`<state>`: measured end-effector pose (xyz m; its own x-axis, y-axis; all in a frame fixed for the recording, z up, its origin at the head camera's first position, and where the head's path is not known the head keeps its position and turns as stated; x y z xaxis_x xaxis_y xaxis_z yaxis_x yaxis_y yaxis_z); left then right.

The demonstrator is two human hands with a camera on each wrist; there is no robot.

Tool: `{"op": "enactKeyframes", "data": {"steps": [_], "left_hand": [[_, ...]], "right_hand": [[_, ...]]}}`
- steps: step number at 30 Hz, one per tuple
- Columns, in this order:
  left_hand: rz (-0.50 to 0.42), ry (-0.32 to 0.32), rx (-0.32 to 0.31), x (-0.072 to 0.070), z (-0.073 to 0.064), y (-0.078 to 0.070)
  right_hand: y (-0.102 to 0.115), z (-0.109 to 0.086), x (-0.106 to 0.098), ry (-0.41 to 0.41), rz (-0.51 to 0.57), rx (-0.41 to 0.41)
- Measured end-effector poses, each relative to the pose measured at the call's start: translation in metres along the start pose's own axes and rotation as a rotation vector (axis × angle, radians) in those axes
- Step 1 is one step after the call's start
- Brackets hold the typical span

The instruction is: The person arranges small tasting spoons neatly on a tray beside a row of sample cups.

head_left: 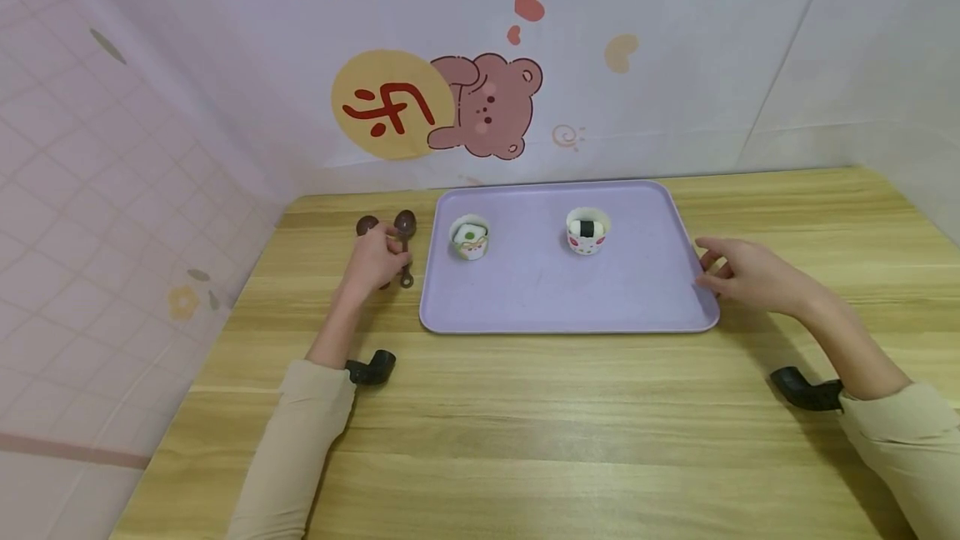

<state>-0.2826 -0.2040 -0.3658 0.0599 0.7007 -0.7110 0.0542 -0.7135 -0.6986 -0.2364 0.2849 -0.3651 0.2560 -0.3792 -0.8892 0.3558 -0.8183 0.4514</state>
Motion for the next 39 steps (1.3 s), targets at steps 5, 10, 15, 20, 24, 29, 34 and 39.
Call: {"op": "enactKeyframes", "data": {"steps": [5, 10, 15, 20, 24, 29, 34, 39], "left_hand": [[-0.003, 0.0, -0.017, 0.0002, -0.0011, -0.0004], [0.022, -0.003, -0.003, 0.0001, -0.0005, -0.0012], [0.0, 0.012, -0.001, 0.0011, 0.0004, -0.001], [-0.056, 0.02, -0.018, 0.0016, 0.0004, -0.0004], [-0.08, 0.015, -0.026, 0.0012, 0.0002, -0.0004], [-0.12, 0.013, -0.032, 0.0018, 0.0008, -0.0003], [-0.161, 0.012, -0.049, 0.0012, 0.0002, 0.0004], [-0.19, 0.008, -0.05, -0.0007, 0.0003, 0.0014]], "right_hand": [[0.0003, 0.0007, 0.0005, -0.005, -0.009, -0.025], [0.0004, 0.001, 0.0004, -0.001, -0.028, -0.034], [0.0009, 0.0003, 0.0002, -0.002, -0.028, -0.032], [0.0013, -0.0001, -0.0001, 0.007, -0.027, -0.026], [0.002, -0.0001, -0.0003, 0.014, -0.017, -0.026], [0.0032, -0.0006, -0.0003, 0.009, -0.006, -0.026], [0.0031, -0.0007, 0.0004, 0.01, 0.009, -0.025], [0.0019, -0.0001, 0.0013, 0.009, 0.009, -0.025]]}}
Point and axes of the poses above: each hand's wrist, its own z-axis towards the middle knuckle, its own x-axis out of the palm, y = z × x, the point moved 5 cm from there along z, towards the middle knuckle, and after that the axes turned 6 degrees about -z, right-handed, at the moved point
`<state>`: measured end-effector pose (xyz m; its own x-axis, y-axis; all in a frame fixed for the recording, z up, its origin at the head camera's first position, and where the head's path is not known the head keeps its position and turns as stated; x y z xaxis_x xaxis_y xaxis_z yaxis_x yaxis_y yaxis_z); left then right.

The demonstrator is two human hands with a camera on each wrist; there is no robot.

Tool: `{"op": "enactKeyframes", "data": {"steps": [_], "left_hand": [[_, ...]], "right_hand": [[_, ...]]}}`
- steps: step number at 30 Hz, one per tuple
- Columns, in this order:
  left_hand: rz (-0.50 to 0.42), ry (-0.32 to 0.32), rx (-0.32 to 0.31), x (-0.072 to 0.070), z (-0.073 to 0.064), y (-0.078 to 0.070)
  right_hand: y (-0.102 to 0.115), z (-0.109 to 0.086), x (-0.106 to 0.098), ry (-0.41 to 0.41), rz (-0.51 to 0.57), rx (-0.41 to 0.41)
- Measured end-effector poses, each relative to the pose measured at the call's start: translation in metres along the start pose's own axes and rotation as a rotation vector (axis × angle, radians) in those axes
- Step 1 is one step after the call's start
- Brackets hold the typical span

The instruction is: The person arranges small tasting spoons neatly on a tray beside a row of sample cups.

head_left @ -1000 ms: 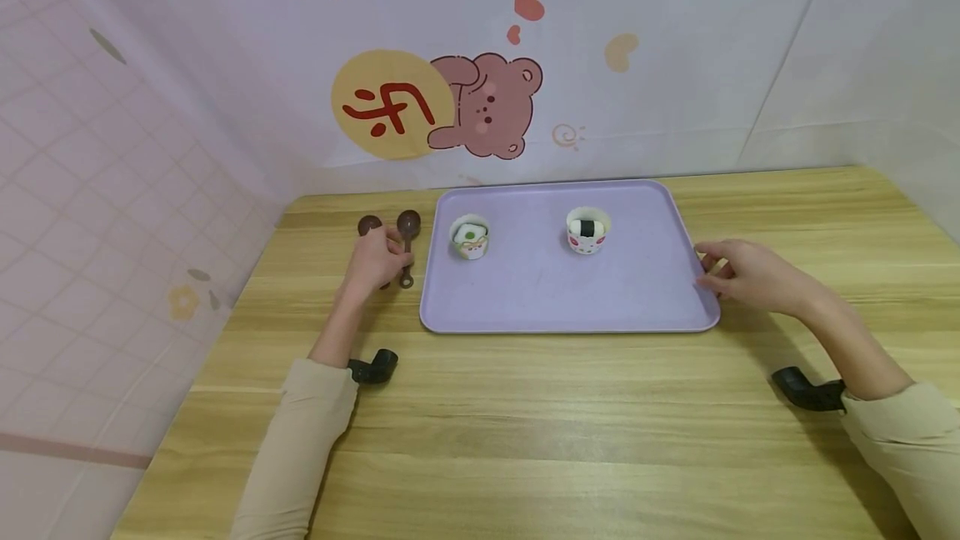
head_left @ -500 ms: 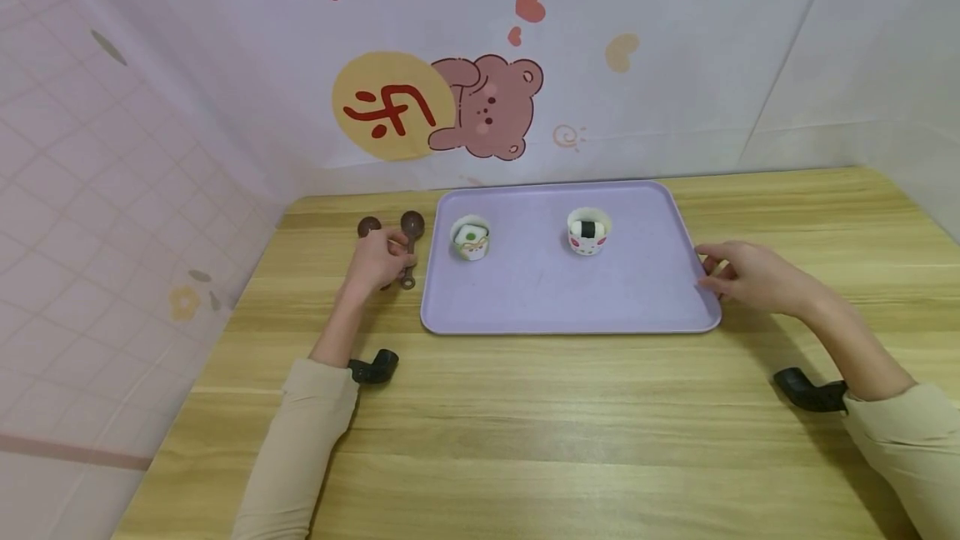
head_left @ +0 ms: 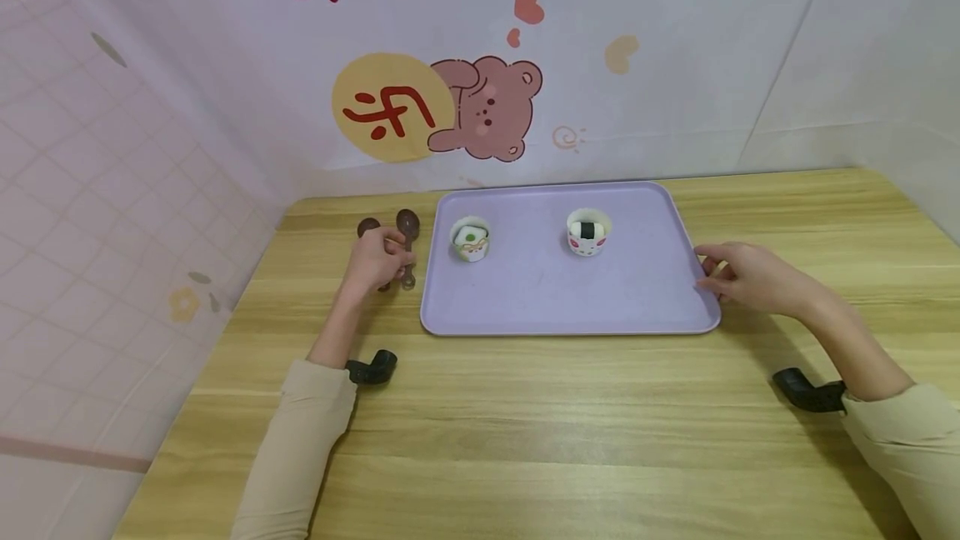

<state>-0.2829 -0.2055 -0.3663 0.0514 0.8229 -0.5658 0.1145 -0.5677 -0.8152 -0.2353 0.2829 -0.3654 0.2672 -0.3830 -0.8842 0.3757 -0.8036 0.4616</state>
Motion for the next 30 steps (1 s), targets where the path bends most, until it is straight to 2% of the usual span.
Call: {"op": "enactKeyframes", "data": {"steps": [10, 20, 30], "left_hand": [[-0.082, -0.01, 0.0, -0.002, -0.002, -0.006], [-0.106, -0.039, 0.025, -0.002, -0.006, -0.017], [-0.122, -0.032, 0.041, 0.0, -0.008, -0.026]], "right_hand": [[0.001, -0.001, 0.0, -0.001, -0.012, -0.004], [0.0, 0.0, -0.001, 0.016, -0.019, 0.006], [0.001, 0.0, 0.0, 0.013, -0.004, 0.001]]}}
Point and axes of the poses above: each hand's wrist, its own z-axis towards the middle knuckle, its own x-axis out of the palm, y = z × x, the point moved 5 cm from there along z, towards the middle knuckle, and after that the axes turned 6 degrees about -z, right-handed, at the moved point
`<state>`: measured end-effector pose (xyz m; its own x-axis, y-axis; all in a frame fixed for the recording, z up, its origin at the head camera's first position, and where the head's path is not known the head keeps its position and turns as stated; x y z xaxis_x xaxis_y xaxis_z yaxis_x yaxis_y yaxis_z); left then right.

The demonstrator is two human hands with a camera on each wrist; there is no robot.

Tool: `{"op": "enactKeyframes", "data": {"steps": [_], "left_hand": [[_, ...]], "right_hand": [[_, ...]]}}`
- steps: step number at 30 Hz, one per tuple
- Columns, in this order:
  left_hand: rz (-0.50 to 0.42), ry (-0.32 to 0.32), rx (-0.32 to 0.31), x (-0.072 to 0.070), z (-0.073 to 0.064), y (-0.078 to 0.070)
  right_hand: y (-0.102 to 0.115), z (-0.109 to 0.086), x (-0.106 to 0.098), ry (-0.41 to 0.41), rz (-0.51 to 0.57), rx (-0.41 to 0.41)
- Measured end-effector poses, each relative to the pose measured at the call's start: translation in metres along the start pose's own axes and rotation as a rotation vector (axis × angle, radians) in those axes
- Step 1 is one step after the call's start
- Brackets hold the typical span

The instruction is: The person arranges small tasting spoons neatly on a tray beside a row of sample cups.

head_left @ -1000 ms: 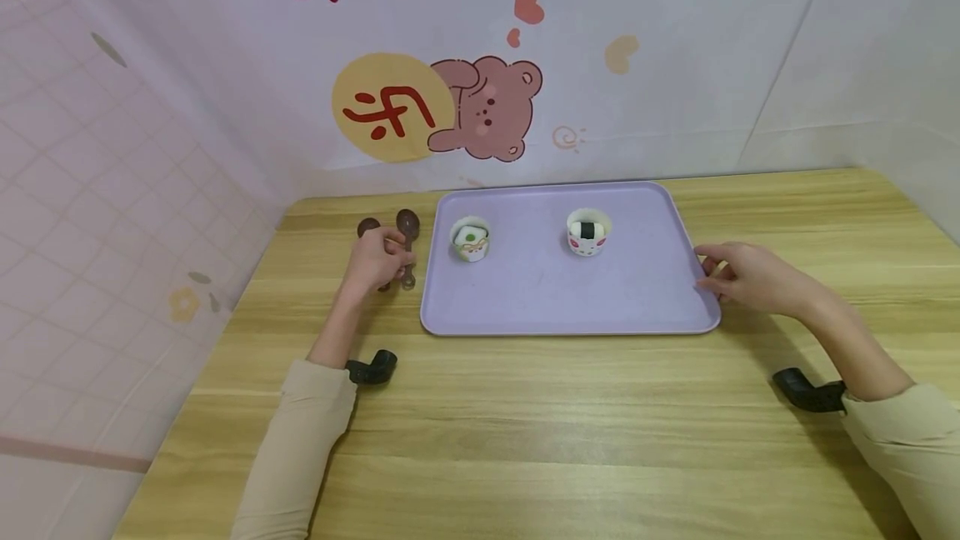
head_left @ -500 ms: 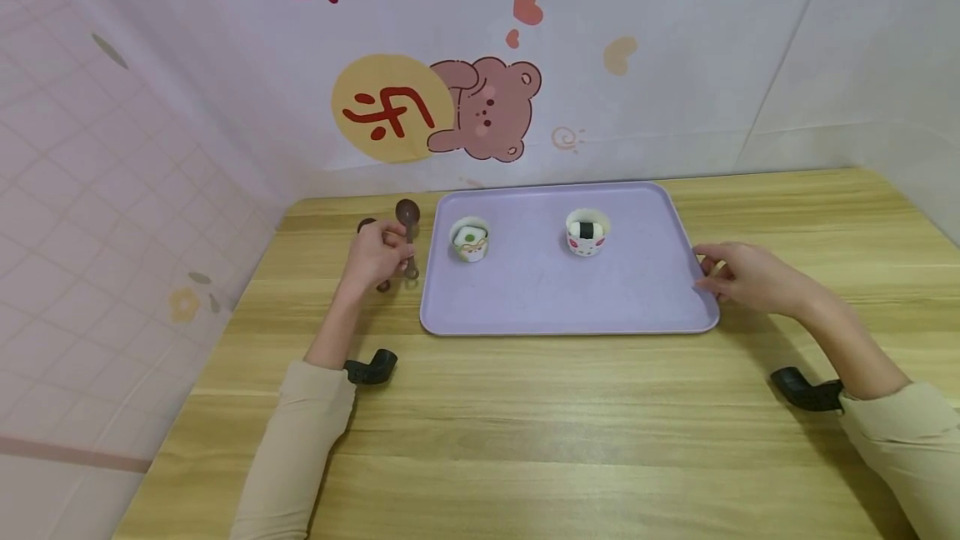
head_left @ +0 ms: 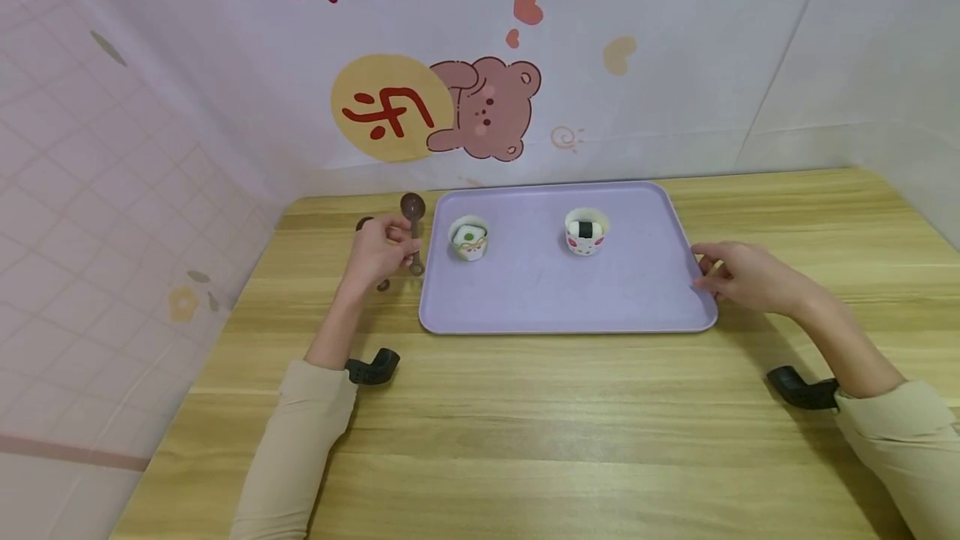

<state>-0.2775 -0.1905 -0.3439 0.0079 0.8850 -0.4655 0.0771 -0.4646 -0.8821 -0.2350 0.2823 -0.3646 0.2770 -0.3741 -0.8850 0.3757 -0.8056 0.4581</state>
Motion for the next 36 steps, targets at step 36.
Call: {"op": "enactKeyframes", "data": {"steps": [36], "left_hand": [[-0.12, 0.033, 0.012, 0.019, -0.008, -0.028]], "right_hand": [[-0.001, 0.002, 0.001, -0.016, -0.027, -0.013]]}}
Point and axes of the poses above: each hand's wrist, its own z-axis towards the middle knuckle, its own x-axis out of the palm, y = z × x, the point moved 5 cm from there along z, towards the middle knuckle, and after that the axes turned 6 degrees about -z, right-handed, at the moved point
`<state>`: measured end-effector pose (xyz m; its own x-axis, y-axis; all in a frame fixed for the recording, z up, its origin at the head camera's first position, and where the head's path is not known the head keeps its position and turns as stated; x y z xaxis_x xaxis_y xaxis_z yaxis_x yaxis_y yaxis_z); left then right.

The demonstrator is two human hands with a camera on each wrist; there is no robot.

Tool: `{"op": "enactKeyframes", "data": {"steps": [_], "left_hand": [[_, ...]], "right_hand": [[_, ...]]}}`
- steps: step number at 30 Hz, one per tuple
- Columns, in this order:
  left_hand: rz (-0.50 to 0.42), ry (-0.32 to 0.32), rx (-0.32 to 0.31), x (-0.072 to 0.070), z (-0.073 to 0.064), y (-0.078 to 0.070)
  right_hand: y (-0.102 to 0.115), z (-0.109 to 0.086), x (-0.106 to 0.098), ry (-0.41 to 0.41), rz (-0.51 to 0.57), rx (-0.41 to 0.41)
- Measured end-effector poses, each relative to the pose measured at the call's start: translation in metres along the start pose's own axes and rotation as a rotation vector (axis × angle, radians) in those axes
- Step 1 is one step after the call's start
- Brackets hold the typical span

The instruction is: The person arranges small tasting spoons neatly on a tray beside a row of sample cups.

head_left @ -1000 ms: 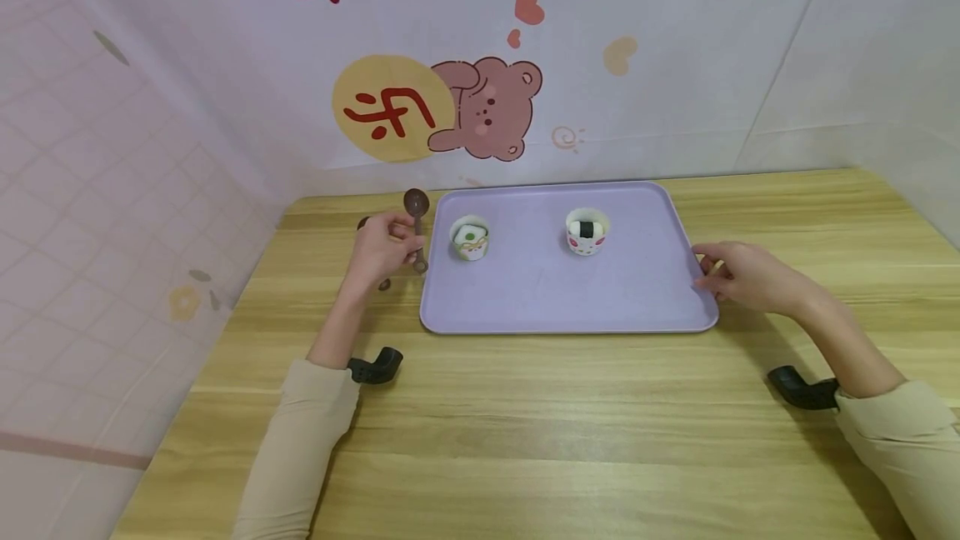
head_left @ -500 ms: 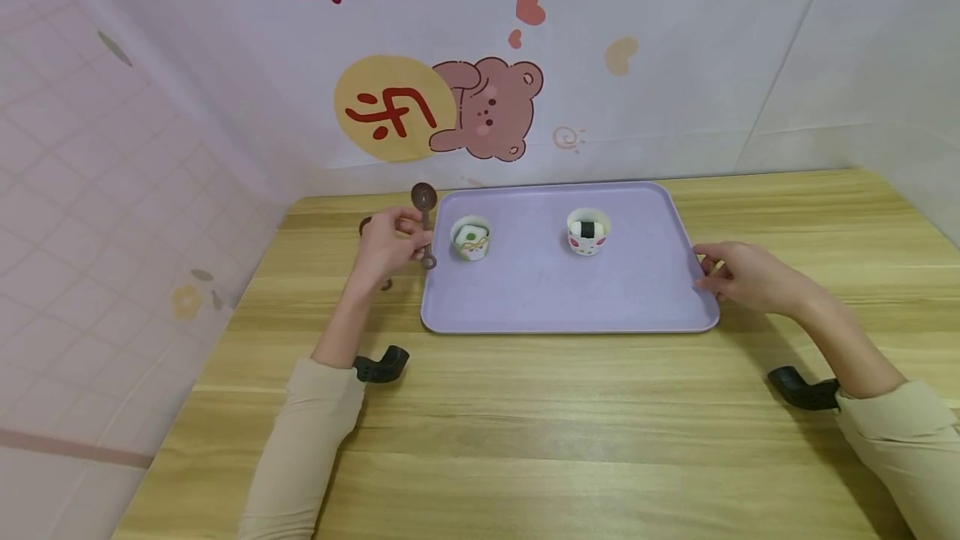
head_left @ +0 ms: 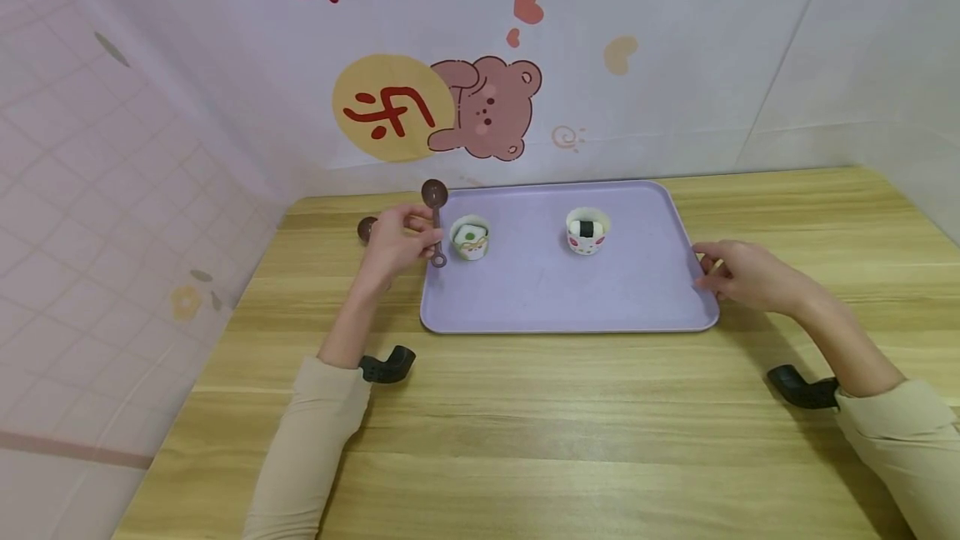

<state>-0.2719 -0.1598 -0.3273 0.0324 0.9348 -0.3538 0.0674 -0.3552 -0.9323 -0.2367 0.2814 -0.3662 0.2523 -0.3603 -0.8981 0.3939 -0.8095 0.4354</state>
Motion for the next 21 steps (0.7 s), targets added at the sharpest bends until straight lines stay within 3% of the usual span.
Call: {"op": "enactKeyframes", "data": {"steps": [8, 21], "left_hand": [[-0.013, 0.014, 0.043, 0.006, 0.001, -0.004], [-0.057, 0.046, 0.056, 0.019, 0.004, -0.008]], "right_hand": [[0.0, 0.0, -0.001, 0.007, -0.011, 0.004], [0.0, 0.0, -0.001, 0.017, -0.011, 0.008]]}}
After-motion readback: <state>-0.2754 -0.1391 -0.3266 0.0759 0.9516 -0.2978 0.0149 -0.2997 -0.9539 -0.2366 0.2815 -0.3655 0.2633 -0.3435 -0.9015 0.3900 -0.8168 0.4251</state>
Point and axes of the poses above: each hand's wrist, its own z-axis towards the middle knuckle, its own x-axis out of the palm, y = z × x, the point moved 5 cm from there along z, towards the middle knuckle, and after that the axes turned 6 degrees about -z, right-handed, at the moved point
